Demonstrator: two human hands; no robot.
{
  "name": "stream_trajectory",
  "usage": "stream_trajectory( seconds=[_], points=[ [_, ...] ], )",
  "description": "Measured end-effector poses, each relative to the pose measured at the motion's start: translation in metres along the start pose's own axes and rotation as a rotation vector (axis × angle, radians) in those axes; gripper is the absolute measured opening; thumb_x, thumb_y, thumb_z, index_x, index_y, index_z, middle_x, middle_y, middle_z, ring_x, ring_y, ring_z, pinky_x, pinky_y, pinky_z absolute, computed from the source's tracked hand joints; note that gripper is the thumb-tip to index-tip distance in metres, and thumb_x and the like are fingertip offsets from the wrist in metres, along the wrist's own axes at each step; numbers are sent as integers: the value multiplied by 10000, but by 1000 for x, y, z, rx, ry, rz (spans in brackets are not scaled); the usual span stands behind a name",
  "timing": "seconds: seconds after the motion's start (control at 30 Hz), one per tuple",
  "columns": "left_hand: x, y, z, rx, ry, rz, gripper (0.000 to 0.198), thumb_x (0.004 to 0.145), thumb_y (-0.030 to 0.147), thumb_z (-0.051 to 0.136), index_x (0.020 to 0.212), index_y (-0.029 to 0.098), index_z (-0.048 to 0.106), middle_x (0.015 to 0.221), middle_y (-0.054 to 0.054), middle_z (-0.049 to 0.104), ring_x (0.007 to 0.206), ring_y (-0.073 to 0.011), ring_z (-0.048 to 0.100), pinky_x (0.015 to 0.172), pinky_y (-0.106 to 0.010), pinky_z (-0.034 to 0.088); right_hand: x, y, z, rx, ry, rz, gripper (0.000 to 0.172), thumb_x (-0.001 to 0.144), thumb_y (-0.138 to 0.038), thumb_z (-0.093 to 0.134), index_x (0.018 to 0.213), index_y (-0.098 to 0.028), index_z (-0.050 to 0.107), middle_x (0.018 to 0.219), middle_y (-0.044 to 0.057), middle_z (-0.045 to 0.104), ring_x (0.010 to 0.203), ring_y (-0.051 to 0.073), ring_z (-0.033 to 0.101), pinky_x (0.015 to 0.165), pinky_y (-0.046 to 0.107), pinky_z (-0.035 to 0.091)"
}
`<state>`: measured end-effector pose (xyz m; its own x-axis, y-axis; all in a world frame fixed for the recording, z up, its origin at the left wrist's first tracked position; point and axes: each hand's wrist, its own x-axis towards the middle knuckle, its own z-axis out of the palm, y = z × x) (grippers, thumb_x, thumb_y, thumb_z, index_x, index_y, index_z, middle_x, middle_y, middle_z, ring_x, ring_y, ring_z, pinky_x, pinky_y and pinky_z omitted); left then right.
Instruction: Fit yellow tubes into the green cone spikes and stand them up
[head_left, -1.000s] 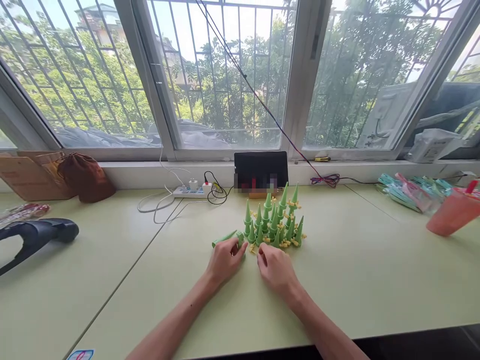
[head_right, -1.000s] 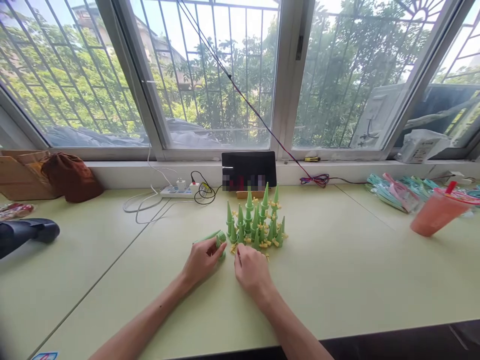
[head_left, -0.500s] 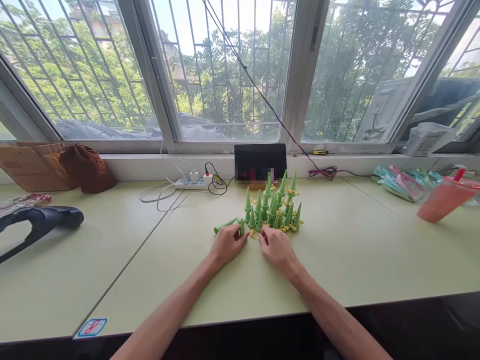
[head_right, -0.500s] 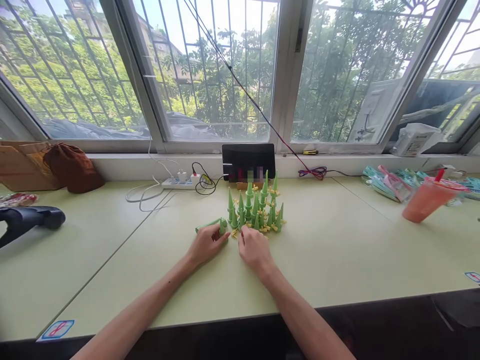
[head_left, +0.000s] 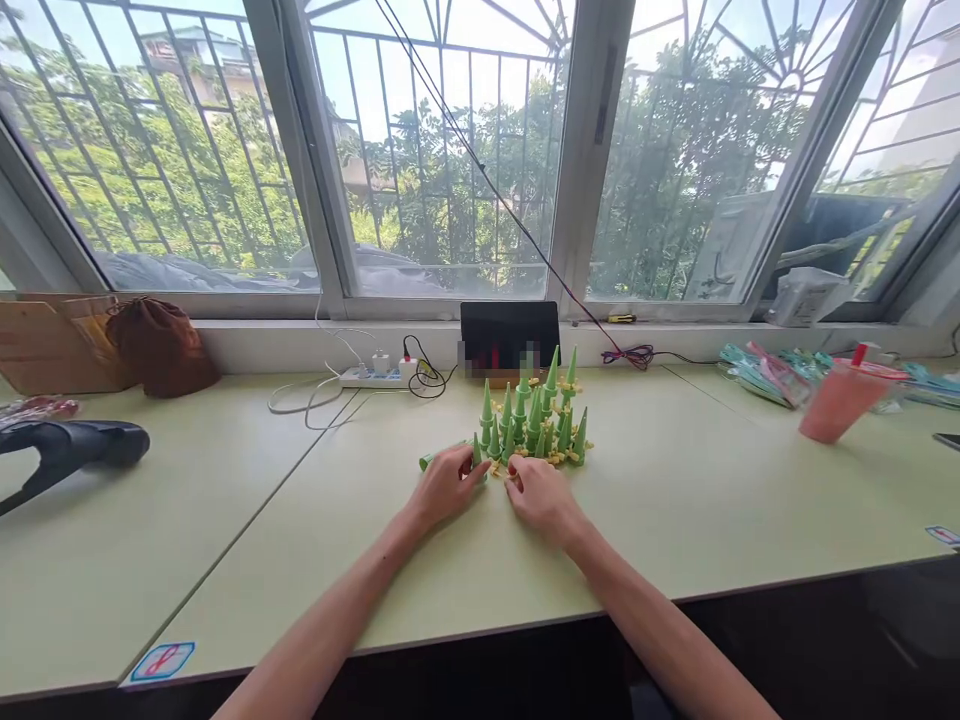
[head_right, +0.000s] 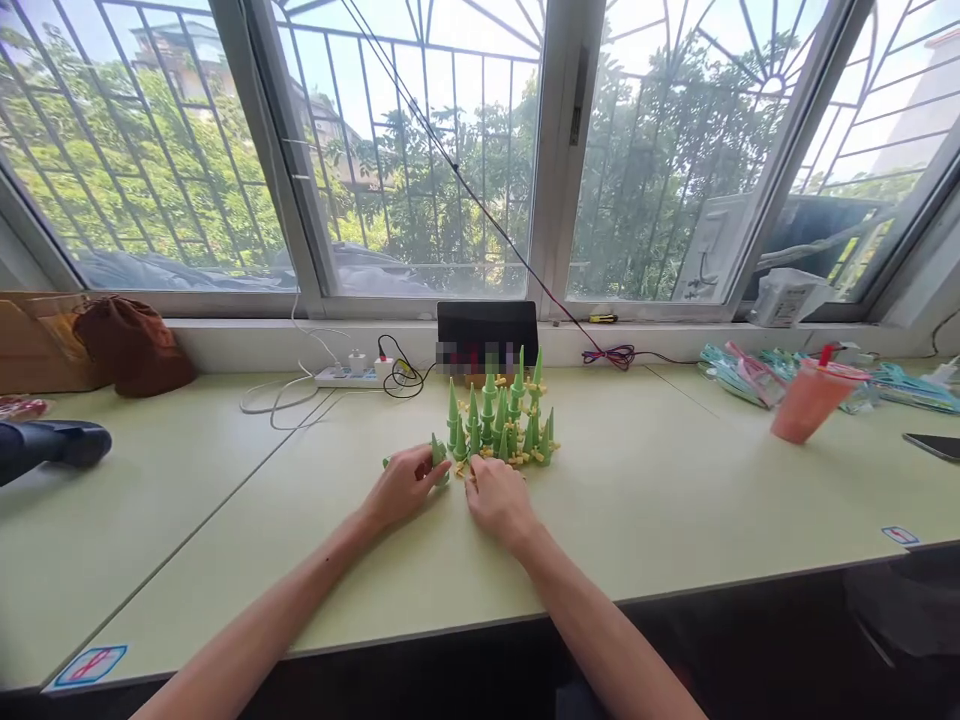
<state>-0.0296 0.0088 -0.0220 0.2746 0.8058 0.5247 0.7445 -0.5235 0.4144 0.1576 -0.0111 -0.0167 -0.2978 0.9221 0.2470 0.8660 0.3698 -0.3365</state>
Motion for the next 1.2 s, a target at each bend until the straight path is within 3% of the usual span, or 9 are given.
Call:
stream_trajectory(
  seconds=[0.47, 0.8, 1.2],
  points=[
    [2, 3, -1, -98, 1, -8, 282, 940, 395, 418, 802, 182, 541, 782, -10, 492, 597, -120, 474, 591, -261, 406, -1, 0, 0, -2, -70, -33, 111, 933, -202, 456, 942, -179, 564, 967, 77, 635, 864, 177, 586, 663, 260, 306],
    [3, -4, 5, -200, 48, -9, 223, 948, 375, 418, 857, 183, 486, 854, -24, 544, 593, -102, 505, 573, -250, 431, 0, 0, -2, -5, -108, 6, 98, 929, -203, 448, 916, -188, 544, 972, 65, 637, 859, 182, 589, 613, 259, 274],
    [3, 0, 1, -247, 16, -39, 226, 956, 386, 374, 887, 190, 463, 744, -3, 551, 562, -113, 530, 570, -241, 429, 0, 4, 2, -3, -71, 9, 95, 870, -181, 460, 945, -189, 518, 953, 74, 639, 833, 191, 583, 592, 269, 254]
  ],
)
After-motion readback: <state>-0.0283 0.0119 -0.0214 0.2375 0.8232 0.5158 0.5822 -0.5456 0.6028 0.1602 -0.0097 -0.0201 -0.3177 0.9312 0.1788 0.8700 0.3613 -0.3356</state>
